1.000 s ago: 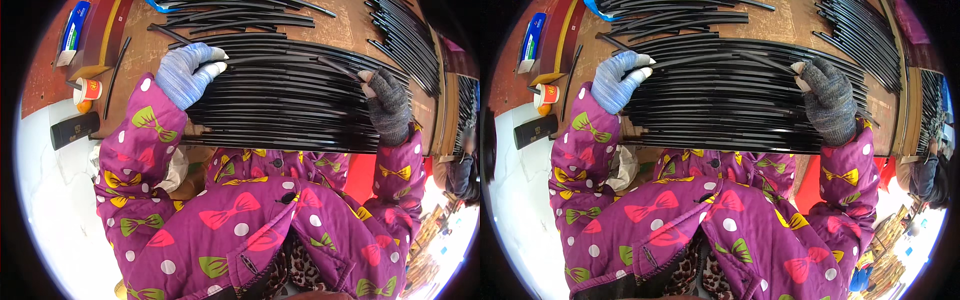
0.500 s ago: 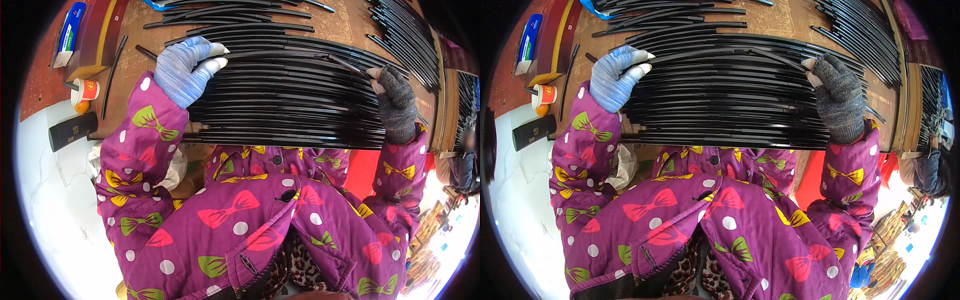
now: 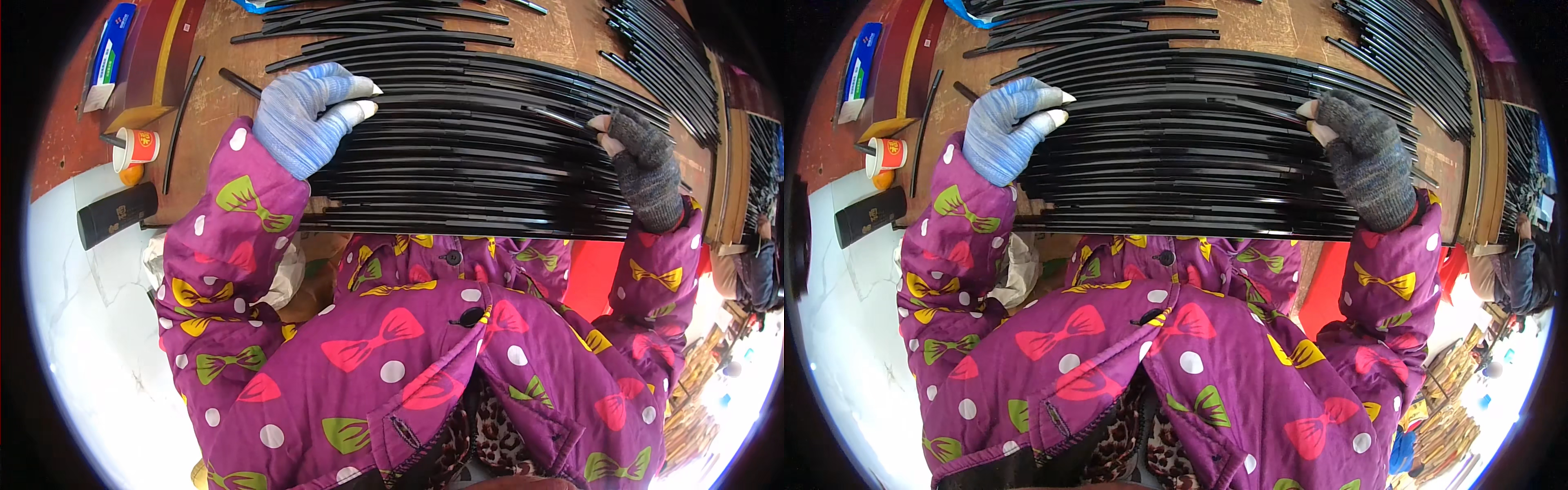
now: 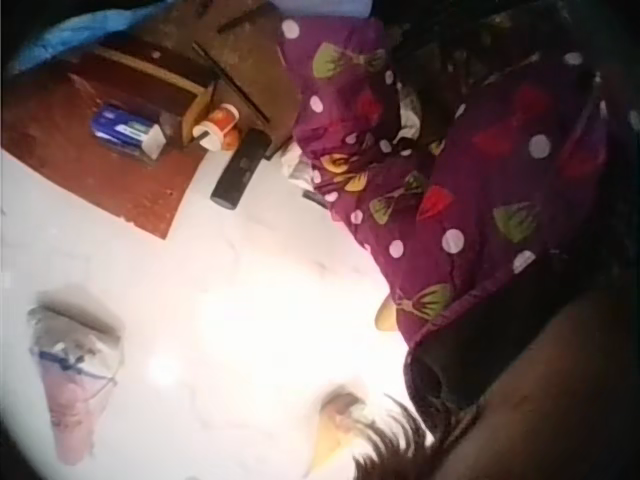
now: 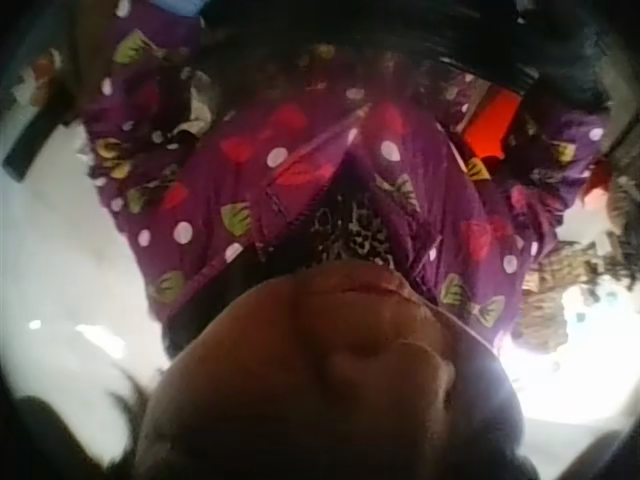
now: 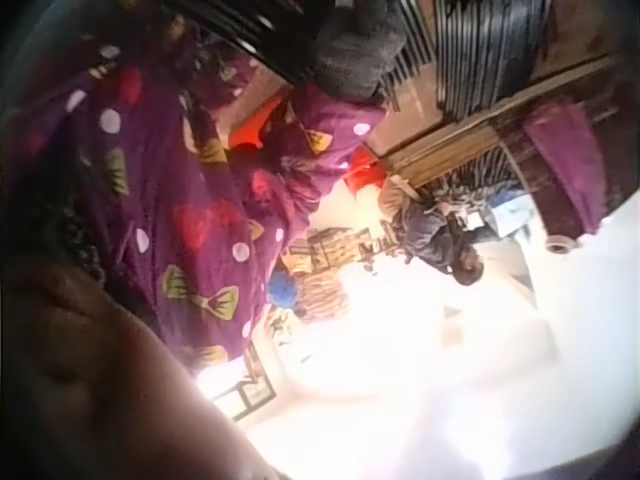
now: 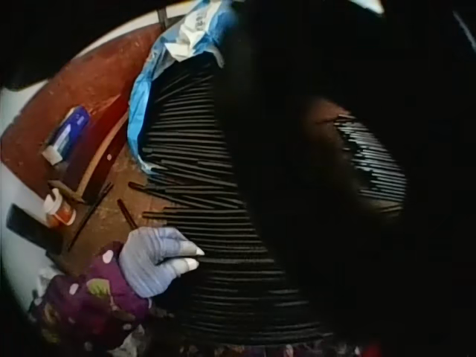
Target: Assembling small white caps onto long black tubes at a manual assembly station.
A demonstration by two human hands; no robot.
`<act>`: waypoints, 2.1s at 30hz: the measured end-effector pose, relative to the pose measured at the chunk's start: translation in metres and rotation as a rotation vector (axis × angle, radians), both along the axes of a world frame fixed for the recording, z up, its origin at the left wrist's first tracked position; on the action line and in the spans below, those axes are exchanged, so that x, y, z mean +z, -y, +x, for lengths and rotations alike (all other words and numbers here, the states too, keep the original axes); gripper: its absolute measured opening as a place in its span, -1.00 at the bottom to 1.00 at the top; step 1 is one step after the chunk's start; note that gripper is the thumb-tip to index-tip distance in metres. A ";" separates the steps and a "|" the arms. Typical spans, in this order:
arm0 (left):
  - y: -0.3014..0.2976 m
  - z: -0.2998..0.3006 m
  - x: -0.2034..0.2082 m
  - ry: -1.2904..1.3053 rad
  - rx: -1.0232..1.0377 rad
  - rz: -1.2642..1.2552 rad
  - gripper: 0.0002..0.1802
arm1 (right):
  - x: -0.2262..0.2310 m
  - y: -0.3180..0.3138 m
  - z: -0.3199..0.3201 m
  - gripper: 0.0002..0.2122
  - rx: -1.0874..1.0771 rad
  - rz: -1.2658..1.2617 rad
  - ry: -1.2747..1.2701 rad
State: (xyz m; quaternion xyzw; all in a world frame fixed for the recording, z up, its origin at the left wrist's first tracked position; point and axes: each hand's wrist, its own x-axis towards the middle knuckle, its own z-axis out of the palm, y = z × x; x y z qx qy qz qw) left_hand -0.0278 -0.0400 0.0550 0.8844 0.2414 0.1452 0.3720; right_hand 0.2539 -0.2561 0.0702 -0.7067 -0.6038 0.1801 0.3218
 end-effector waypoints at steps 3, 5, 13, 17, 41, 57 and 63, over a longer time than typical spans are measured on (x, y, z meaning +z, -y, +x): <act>0.007 0.008 0.003 -0.009 -0.047 0.133 -0.80 | 0.010 -0.020 -0.014 -0.83 0.114 -0.026 0.038; 0.010 0.008 0.005 -0.018 -0.023 0.144 -0.79 | 0.011 -0.031 -0.028 -0.83 0.122 0.010 0.047; -0.004 -0.024 -0.003 0.065 0.065 -0.088 -0.79 | 0.018 0.031 0.043 -0.65 -0.605 0.162 0.425; -0.006 -0.022 -0.001 0.029 0.024 -0.109 -0.79 | -0.001 0.074 0.066 -0.61 -0.668 0.135 0.032; 0.022 -0.007 0.000 0.023 -0.003 -0.008 -0.81 | -0.008 0.013 -0.064 -0.78 -0.421 0.148 -0.512; -0.002 -0.029 0.003 -0.295 0.118 -0.334 -0.77 | -0.025 0.057 0.025 -0.77 -0.361 0.271 -0.894; -0.002 -0.020 0.002 -0.177 0.102 -0.359 -0.82 | -0.028 0.062 0.025 -0.79 -0.450 0.286 -0.828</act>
